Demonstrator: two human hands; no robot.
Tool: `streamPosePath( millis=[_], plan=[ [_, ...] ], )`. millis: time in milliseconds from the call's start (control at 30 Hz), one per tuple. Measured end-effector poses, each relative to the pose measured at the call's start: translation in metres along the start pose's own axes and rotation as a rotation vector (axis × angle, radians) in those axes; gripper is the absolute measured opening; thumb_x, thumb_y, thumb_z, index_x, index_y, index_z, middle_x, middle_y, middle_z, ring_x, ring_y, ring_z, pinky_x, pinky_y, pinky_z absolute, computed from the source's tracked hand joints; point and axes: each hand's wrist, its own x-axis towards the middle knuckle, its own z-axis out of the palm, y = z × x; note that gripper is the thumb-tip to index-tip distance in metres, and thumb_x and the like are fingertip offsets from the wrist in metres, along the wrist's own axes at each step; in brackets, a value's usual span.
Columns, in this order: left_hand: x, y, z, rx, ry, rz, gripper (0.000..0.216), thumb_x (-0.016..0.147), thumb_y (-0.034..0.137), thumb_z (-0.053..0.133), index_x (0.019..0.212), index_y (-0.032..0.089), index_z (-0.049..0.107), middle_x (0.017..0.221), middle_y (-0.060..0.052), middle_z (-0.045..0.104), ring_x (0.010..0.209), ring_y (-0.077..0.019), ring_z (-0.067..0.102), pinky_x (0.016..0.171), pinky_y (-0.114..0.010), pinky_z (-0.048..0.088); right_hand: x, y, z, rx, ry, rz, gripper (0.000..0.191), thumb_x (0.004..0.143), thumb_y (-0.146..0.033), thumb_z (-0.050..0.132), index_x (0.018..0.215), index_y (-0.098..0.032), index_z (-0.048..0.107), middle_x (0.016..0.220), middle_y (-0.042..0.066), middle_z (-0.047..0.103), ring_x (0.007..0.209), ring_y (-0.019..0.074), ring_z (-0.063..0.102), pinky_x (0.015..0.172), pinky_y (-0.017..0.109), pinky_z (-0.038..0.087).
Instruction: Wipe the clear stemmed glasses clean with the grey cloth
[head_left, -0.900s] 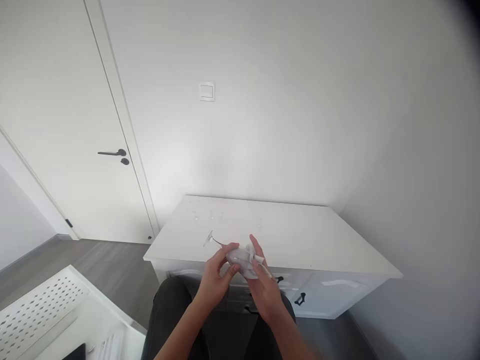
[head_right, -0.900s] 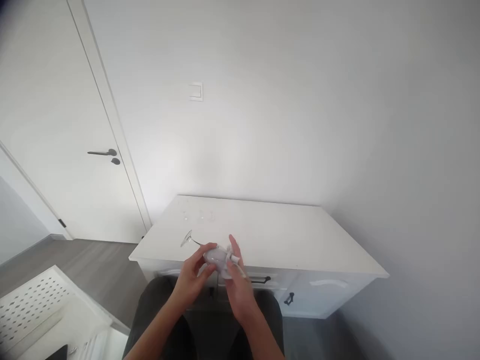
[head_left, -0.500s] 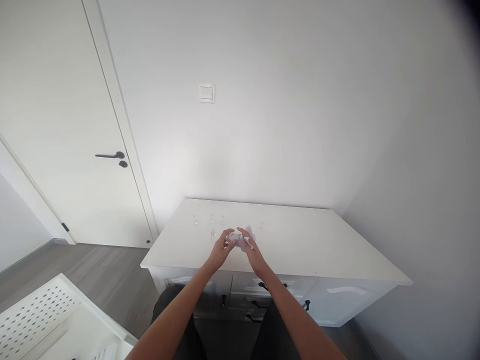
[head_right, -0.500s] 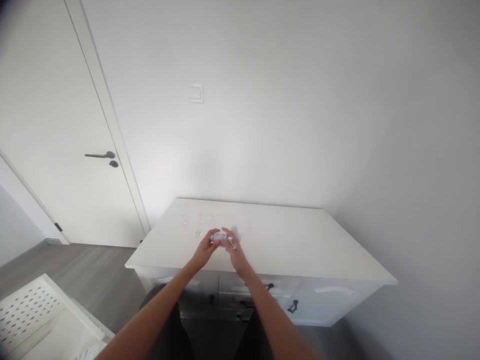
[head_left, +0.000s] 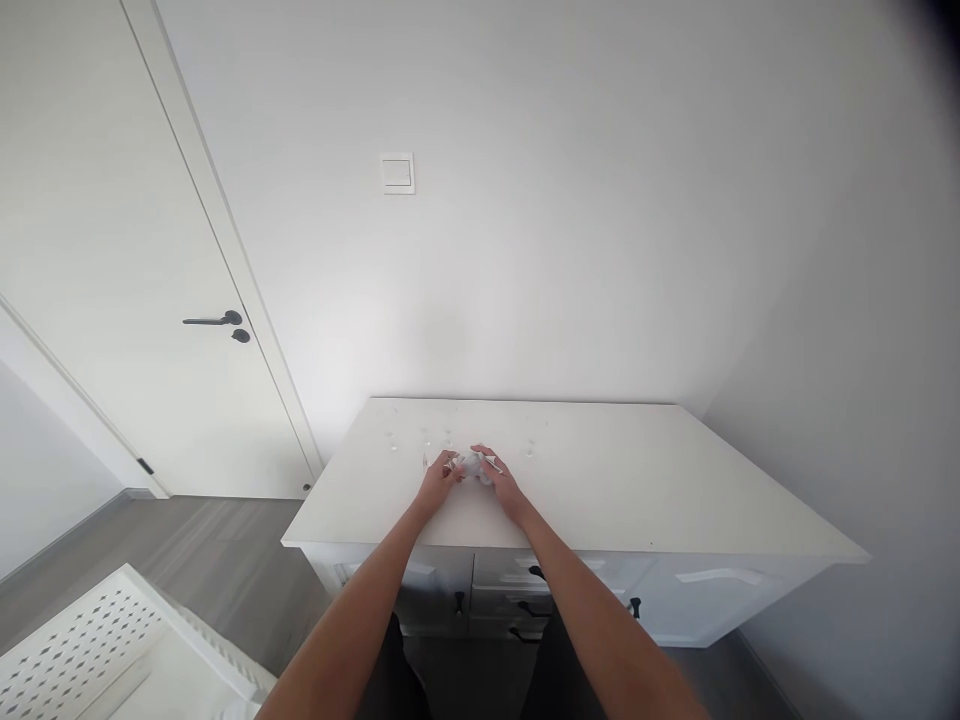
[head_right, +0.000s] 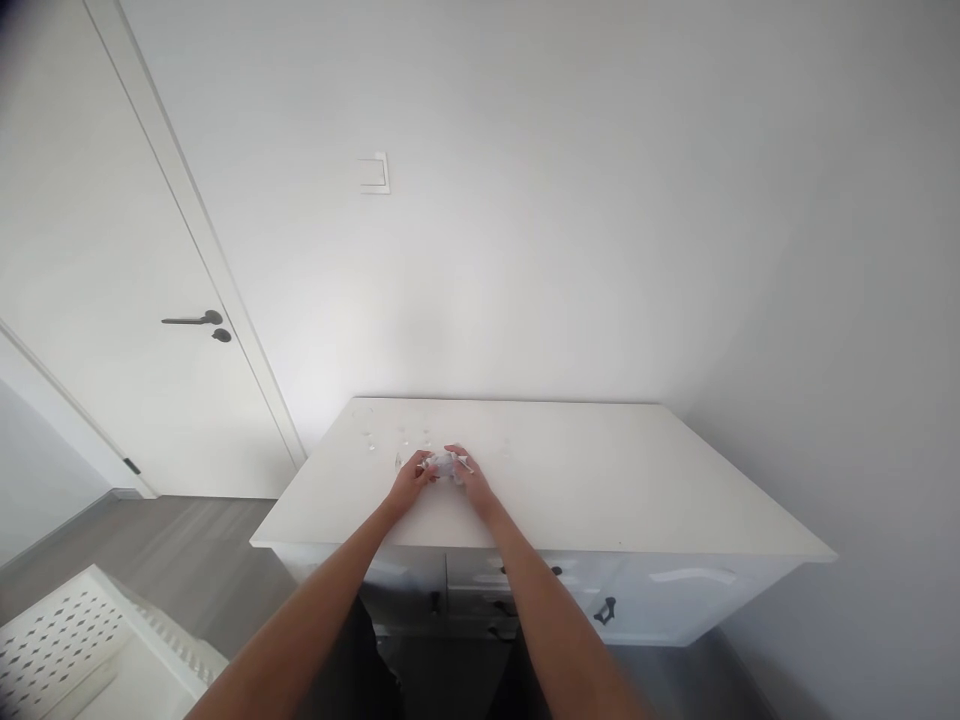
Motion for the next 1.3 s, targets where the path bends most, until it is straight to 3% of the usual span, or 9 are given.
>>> streamPosePath(
  millis=[133, 300, 467, 567, 733, 900, 1000, 1167, 1300],
  plan=[
    [0.000, 0.000, -0.001, 0.016, -0.005, -0.007, 0.054, 0.092, 0.057, 0.059, 0.132, 0.022, 0.053, 0.085, -0.003, 0.067, 0.085, -0.0213, 0.067, 0.085, -0.036, 0.050, 0.004, 0.006, -0.003, 0.018, -0.029, 0.012, 0.057, 0.072, -0.046, 0.085, 0.124, -0.029, 0.071, 0.141, 0.004, 0.060, 0.120, 0.0274, 0.056, 0.103, 0.039, 0.045],
    [-0.001, 0.003, -0.001, 0.015, -0.026, 0.005, 0.061, 0.087, 0.047, 0.068, 0.142, 0.026, 0.050, 0.094, -0.003, 0.068, 0.090, -0.0195, 0.065, 0.082, -0.032, 0.049, 0.010, 0.008, -0.007, 0.096, 0.000, 0.039, 0.054, 0.081, -0.051, 0.077, 0.130, -0.030, 0.067, 0.122, 0.006, 0.069, 0.111, 0.0257, 0.062, 0.096, 0.038, 0.048],
    [0.001, 0.001, -0.001, 0.014, 0.033, -0.005, 0.043, 0.095, 0.059, 0.052, 0.117, 0.022, 0.060, 0.086, -0.003, 0.066, 0.085, -0.0208, 0.065, 0.080, -0.035, 0.050, 0.007, 0.006, -0.004, 0.077, -0.040, 0.052, 0.052, 0.089, -0.064, 0.064, 0.126, -0.029, 0.071, 0.117, 0.006, 0.071, 0.108, 0.0249, 0.063, 0.098, 0.038, 0.047],
    [0.002, 0.001, -0.001, 0.007, 0.045, -0.002, 0.046, 0.097, 0.064, 0.046, 0.104, 0.021, 0.060, 0.085, -0.003, 0.065, 0.080, -0.0198, 0.065, 0.078, -0.035, 0.051, 0.006, 0.006, -0.003, 0.042, -0.050, 0.053, 0.050, 0.082, -0.060, 0.075, 0.123, -0.031, 0.074, 0.123, 0.003, 0.070, 0.114, 0.0250, 0.059, 0.104, 0.037, 0.043],
    [0.001, 0.005, -0.004, -0.057, 0.012, 0.019, 0.059, 0.092, 0.061, 0.058, 0.136, 0.023, 0.053, 0.113, -0.009, 0.068, 0.084, -0.0173, 0.067, 0.078, -0.032, 0.053, 0.010, 0.009, -0.006, 0.074, -0.014, 0.057, 0.047, 0.079, -0.059, 0.077, 0.116, -0.030, 0.076, 0.135, 0.003, 0.065, 0.118, 0.0257, 0.058, 0.100, 0.036, 0.045],
    [-0.003, 0.011, -0.011, -0.105, -0.042, 0.054, 0.064, 0.084, 0.051, 0.072, 0.139, 0.024, 0.055, 0.128, -0.011, 0.067, 0.086, -0.0146, 0.064, 0.088, -0.033, 0.053, 0.015, 0.012, -0.008, 0.134, -0.007, 0.056, 0.049, 0.081, -0.059, 0.074, 0.118, -0.028, 0.074, 0.120, 0.006, 0.071, 0.108, 0.0251, 0.063, 0.093, 0.035, 0.049],
    [-0.003, 0.009, -0.012, -0.111, -0.047, 0.046, 0.067, 0.080, 0.048, 0.076, 0.139, 0.023, 0.055, 0.119, -0.010, 0.069, 0.086, -0.0153, 0.064, 0.090, -0.035, 0.052, 0.015, 0.013, -0.009, 0.138, -0.006, 0.050, 0.049, 0.082, -0.060, 0.072, 0.118, -0.027, 0.073, 0.121, 0.006, 0.071, 0.108, 0.0240, 0.063, 0.093, 0.034, 0.048],
    [0.001, -0.001, -0.006, -0.065, 0.002, -0.033, 0.052, 0.087, 0.058, 0.066, 0.122, 0.020, 0.062, 0.079, -0.002, 0.066, 0.077, -0.0191, 0.065, 0.083, -0.037, 0.053, 0.014, 0.015, -0.010, 0.068, -0.042, 0.058, 0.051, 0.079, -0.055, 0.078, 0.122, -0.029, 0.072, 0.114, 0.004, 0.072, 0.102, 0.0225, 0.061, 0.092, 0.034, 0.045],
    [0.002, -0.001, -0.002, -0.010, 0.015, -0.054, 0.049, 0.089, 0.056, 0.062, 0.122, 0.020, 0.062, 0.078, -0.002, 0.065, 0.075, -0.0190, 0.065, 0.080, -0.036, 0.052, 0.017, 0.020, -0.013, 0.021, -0.019, 0.042, 0.051, 0.073, -0.049, 0.083, 0.117, -0.026, 0.073, 0.108, 0.003, 0.071, 0.096, 0.0215, 0.057, 0.089, 0.034, 0.043]
  ],
)
